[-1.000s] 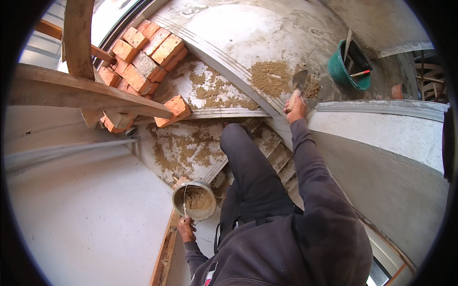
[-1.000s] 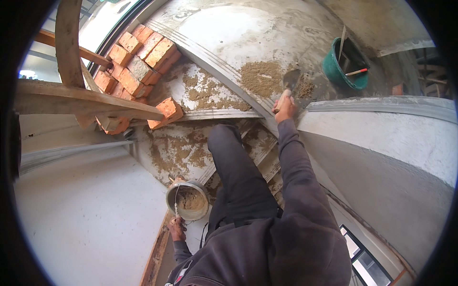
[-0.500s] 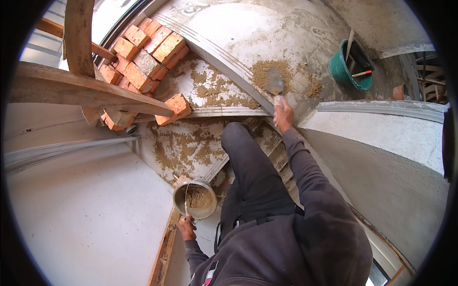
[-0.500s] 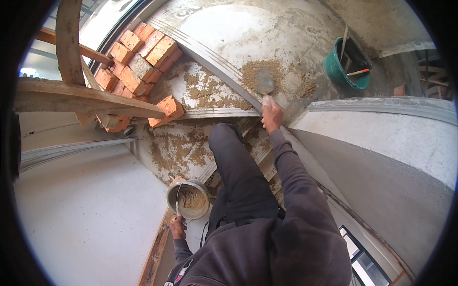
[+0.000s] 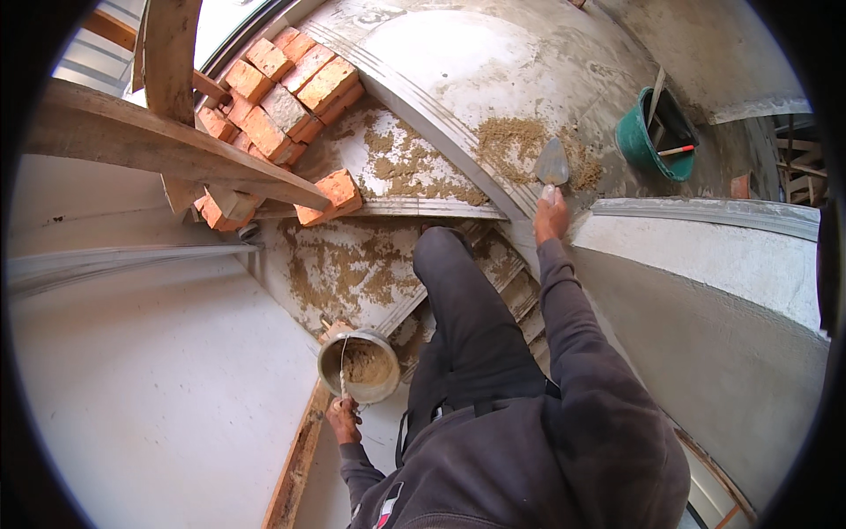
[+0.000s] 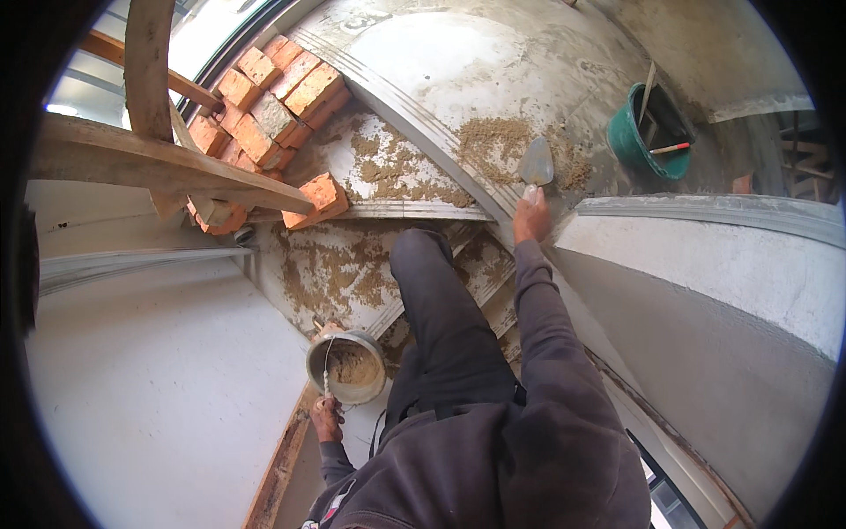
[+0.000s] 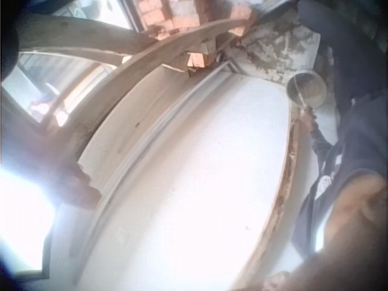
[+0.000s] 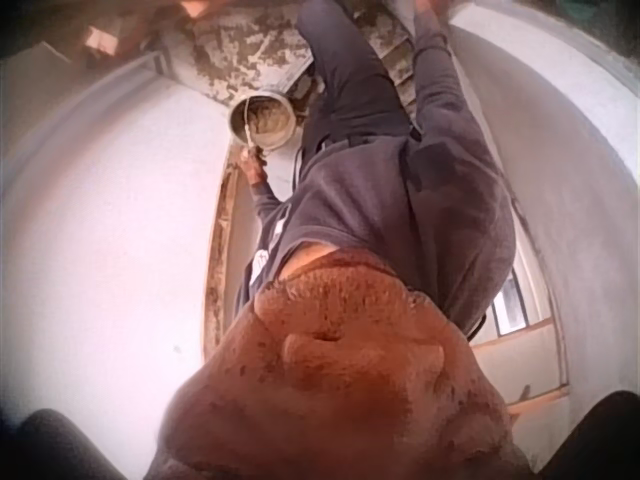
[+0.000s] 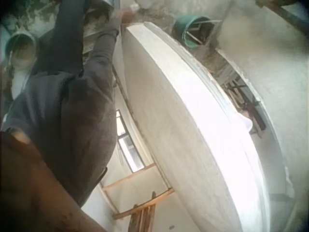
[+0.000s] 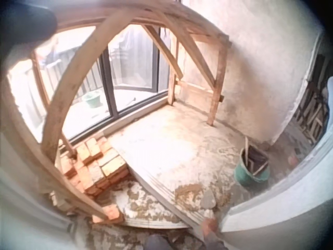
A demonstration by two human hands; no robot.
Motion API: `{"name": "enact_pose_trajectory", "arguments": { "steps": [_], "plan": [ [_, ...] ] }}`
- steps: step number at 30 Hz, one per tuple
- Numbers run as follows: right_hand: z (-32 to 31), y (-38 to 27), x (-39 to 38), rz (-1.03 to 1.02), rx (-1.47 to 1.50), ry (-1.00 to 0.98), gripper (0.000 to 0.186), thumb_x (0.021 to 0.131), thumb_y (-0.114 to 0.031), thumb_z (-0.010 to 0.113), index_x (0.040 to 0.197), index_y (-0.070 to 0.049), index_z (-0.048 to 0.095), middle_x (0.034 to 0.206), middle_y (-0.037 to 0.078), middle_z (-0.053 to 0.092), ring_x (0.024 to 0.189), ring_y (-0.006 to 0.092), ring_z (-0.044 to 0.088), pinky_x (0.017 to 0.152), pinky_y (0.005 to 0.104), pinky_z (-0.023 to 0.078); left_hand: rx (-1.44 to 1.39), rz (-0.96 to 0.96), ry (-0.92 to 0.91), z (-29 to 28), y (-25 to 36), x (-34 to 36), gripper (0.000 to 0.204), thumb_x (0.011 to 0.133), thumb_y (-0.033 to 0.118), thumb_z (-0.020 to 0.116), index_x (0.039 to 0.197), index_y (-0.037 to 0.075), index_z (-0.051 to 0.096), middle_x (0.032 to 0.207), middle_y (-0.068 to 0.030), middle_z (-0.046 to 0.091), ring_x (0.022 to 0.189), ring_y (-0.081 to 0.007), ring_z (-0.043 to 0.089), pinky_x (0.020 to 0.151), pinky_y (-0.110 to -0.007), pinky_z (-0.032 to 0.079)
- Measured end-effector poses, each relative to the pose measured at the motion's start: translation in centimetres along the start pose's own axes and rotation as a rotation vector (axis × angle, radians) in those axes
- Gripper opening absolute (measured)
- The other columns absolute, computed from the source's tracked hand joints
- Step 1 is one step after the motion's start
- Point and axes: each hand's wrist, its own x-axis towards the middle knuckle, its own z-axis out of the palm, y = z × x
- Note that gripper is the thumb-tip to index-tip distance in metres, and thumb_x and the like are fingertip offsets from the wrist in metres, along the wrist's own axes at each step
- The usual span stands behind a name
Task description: The person uses a trowel to scoop mortar from a bucket and apply it onto a concrete floor and wall surface, spreading and smoothing the material. They lift the bucket to reposition it while working in a room under renovation.
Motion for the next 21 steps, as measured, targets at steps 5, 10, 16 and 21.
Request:
{"name": "enact_pose_trajectory", "arguments": {
  "steps": [5,10,16,21],
  "plan": [
    [1.7,-1.7,-0.8,-0.042,0.181,-0.143,0.058,0.081,-0.025,0.059,0.135,-0.006,0.059,0.117,0.024,0.067,0.104,0.0394,0.067,0.091,0.0453,0.051,-0.017,0.020,-0.002,0.0,0.7,-0.1,0.023,0.088,0.027,0.065,0.091,0.005,0.062,0.074,-0.0064,0.061,0.051,-0.0130,0.051,0.040,-0.028,0.040],
    [1.4,-7.2,-0.6,-0.241,0.140,-0.190,0.058,0.080,-0.024,0.061,0.136,-0.007,0.059,0.117,0.025,0.067,0.104,0.0396,0.066,0.091,0.0445,0.051,0.006,0.021,-0.023,-0.5,0.4,0.5,0.024,0.090,0.030,0.066,0.091,0.006,0.061,0.073,-0.0046,0.060,0.050,-0.0122,0.049,0.039,-0.027,0.038],
    [0.8,-7.9,-2.5,-0.376,-0.098,-0.291,0.057,0.080,-0.025,0.062,0.136,-0.015,0.060,0.113,0.024,0.068,0.103,0.0417,0.066,0.089,0.0456,0.052,-0.015,-0.005,0.020,0.5,0.9,0.3,0.024,0.090,0.029,0.068,0.092,0.007,0.061,0.073,-0.0044,0.060,0.050,-0.0121,0.050,0.039,-0.027,0.038],
    [1.6,-5.8,1.9,-0.283,-0.116,-0.108,0.049,0.082,-0.023,0.059,0.129,-0.014,0.063,0.107,0.023,0.070,0.097,0.0426,0.067,0.085,0.0478,0.053,-0.006,-0.005,0.014,-0.1,1.2,0.4,0.025,0.089,0.030,0.069,0.094,0.007,0.061,0.074,-0.0047,0.061,0.051,-0.0125,0.051,0.040,-0.027,0.038]
  ]
}}
